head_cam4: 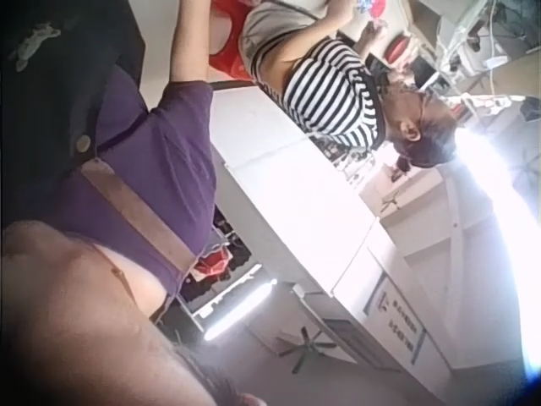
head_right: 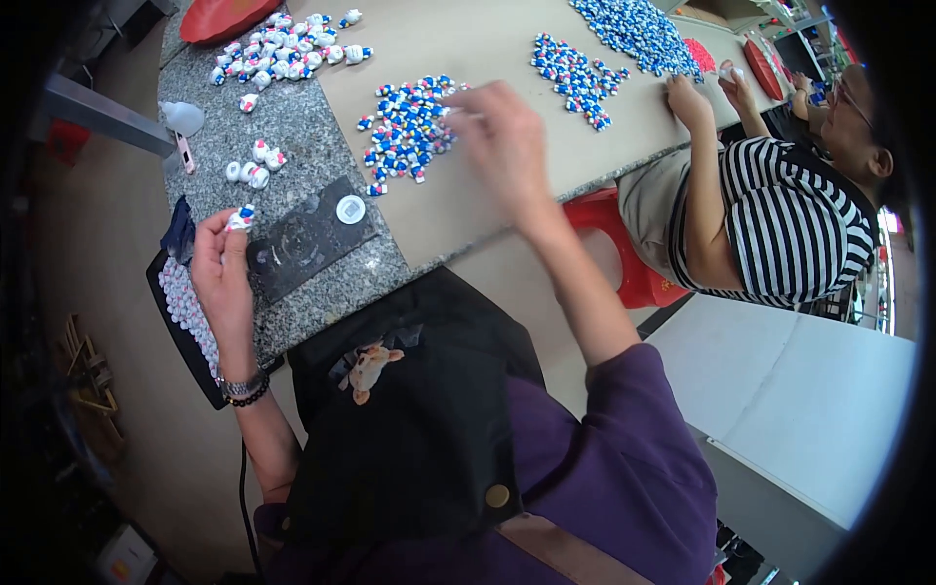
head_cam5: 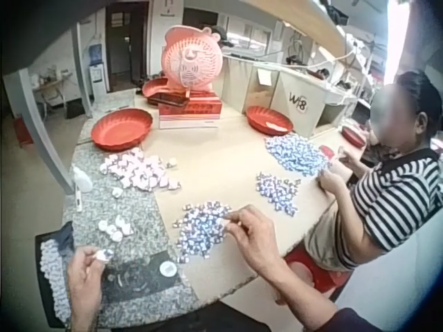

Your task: The person assembles small plastic toy parts by hand, attaching blue or pink components to white cat-shaped bases.

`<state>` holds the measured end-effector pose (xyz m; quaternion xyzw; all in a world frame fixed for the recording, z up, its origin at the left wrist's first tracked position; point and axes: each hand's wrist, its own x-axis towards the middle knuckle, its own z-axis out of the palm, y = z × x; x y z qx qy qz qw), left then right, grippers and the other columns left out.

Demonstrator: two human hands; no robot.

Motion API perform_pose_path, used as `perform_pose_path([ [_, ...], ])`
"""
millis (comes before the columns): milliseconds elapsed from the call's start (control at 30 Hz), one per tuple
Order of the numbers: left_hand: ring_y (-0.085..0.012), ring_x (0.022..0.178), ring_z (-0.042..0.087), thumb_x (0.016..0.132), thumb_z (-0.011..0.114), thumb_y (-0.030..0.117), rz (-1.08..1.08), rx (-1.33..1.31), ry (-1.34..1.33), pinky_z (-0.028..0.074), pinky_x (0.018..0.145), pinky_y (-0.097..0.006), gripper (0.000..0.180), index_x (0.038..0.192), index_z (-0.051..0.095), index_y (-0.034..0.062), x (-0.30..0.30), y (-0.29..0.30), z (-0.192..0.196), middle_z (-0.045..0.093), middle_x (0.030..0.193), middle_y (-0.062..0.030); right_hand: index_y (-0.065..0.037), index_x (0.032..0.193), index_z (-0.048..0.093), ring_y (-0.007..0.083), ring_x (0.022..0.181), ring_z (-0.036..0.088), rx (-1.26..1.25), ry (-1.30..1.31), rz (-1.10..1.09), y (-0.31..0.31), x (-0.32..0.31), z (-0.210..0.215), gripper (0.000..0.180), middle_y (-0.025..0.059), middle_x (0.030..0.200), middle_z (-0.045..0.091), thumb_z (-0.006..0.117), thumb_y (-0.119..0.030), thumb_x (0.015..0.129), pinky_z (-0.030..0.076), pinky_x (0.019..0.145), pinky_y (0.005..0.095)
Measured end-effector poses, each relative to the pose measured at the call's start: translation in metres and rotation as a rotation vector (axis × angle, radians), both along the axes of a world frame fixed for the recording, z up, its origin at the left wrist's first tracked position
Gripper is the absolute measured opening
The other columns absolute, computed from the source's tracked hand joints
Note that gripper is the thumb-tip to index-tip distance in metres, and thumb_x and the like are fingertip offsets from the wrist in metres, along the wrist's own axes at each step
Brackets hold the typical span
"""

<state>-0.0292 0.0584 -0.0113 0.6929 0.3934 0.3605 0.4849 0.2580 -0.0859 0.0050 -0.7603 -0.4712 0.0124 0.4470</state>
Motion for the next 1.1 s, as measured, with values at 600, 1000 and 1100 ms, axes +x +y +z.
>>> perform_pose_path([
  [600,-0.0193,0.08,0.059,0.084,0.062,-0.003,0.02,-0.823,-0.75,0.045,0.062,-0.026,0.029,0.112,0.053,-0.0021,-0.01,0.015,0.004,0.059,0.097,-0.01,0.002,0.098,0.064,0.0098,0.08,0.062,0.064,0.345,0.122,0.004,-0.013,-0.01,0.013,0.003,0.085,0.066,0.065,0.003,0.085,0.05,0.074,0.0234],
  [1000,-0.0173,0.077,0.058,0.101,0.049,0.031,-0.275,-1.048,-0.842,0.042,0.058,-0.023,0.041,0.124,0.05,-0.0024,0.002,-0.041,0.005,0.062,0.11,-0.0157,-0.004,0.086,0.058,0.0257,0.084,0.057,-0.184,-0.492,0.584,0.03,-0.078,0.006,0.017,0.0077,0.083,0.054,0.063,0.0,0.07,0.051,0.068,0.0359],
  [1100,-0.0151,0.07,0.054,0.1,0.047,0.041,-0.29,-1.105,-0.905,0.041,0.055,-0.023,0.049,0.124,0.05,-0.002,0.002,-0.042,0.0,0.062,0.103,-0.0116,-0.004,0.088,0.06,0.0248,0.083,0.057,-0.195,-0.527,0.594,0.028,-0.08,0.005,0.018,0.0073,0.083,0.054,0.061,0.003,0.072,0.05,0.067,0.0352],
])
